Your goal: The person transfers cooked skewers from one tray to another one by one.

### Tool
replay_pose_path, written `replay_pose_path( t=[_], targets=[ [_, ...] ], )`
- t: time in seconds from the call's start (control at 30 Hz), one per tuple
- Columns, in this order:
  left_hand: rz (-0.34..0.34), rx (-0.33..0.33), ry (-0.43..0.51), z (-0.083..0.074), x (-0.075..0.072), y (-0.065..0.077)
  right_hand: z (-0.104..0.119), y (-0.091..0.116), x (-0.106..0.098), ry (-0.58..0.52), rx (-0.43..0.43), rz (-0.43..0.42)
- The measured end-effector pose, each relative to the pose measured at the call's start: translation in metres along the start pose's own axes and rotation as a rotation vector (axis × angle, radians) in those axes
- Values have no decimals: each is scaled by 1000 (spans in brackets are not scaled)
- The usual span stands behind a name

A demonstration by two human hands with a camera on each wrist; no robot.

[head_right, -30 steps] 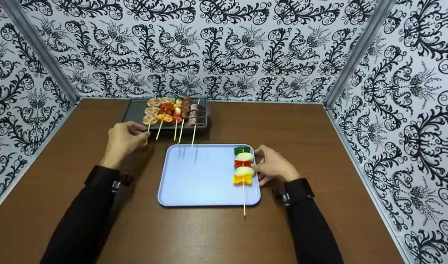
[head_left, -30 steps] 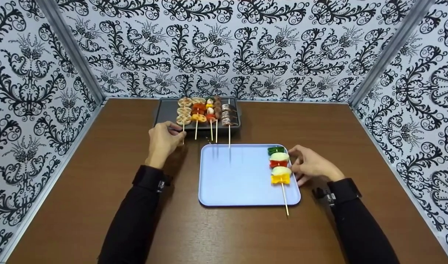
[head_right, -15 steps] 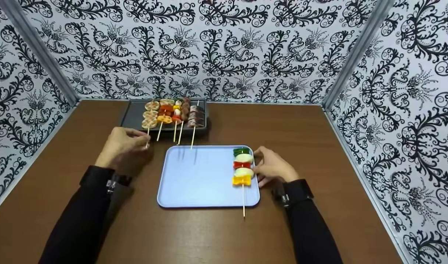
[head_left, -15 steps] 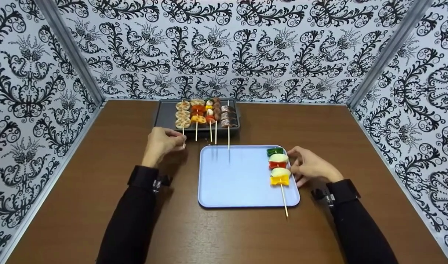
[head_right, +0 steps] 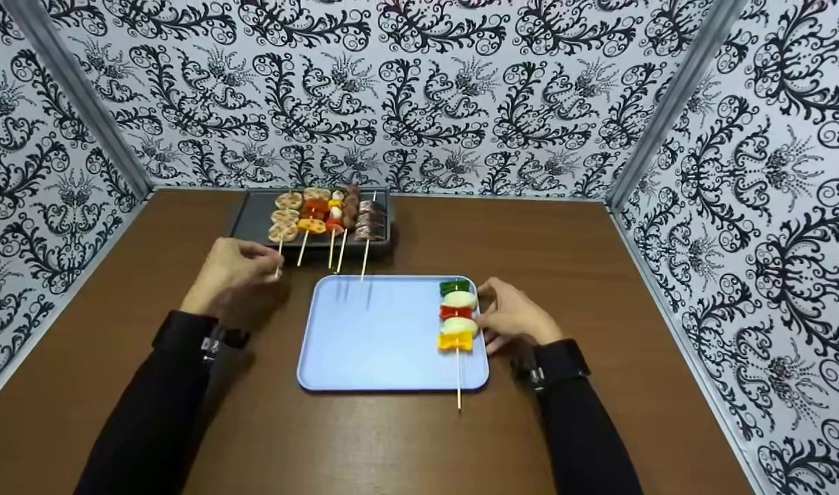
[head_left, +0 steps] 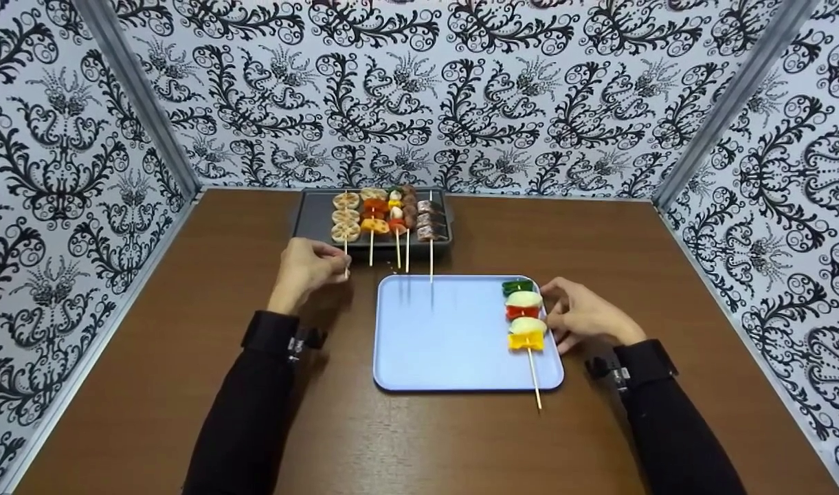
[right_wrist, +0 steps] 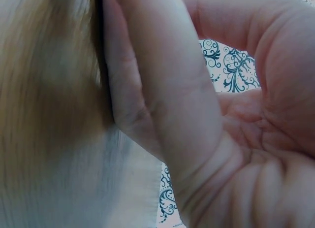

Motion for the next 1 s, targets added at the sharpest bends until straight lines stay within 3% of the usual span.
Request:
replay_pose_path(
  t=[0.37,0.63,1.0],
  targets=[
    [-15,84,20,-9,-5,6,1,0,0,-5,-26,5],
    [-33,86,-9,-14,-5,8,-1,3,-2,-17,-18,7],
    [-17,77,43,-24,-8,15,-3,0,-1,12,12,-8]
  ],
)
Point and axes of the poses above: each hand's wrist, its own y-axis away from the middle knuckle, its own x-axis out of the palm, z = x × y, the point moved 5 cm from there along -y, towards the middle knuckle, and after that the axes turned 9 degrees about -x, right-handed, at the moved point
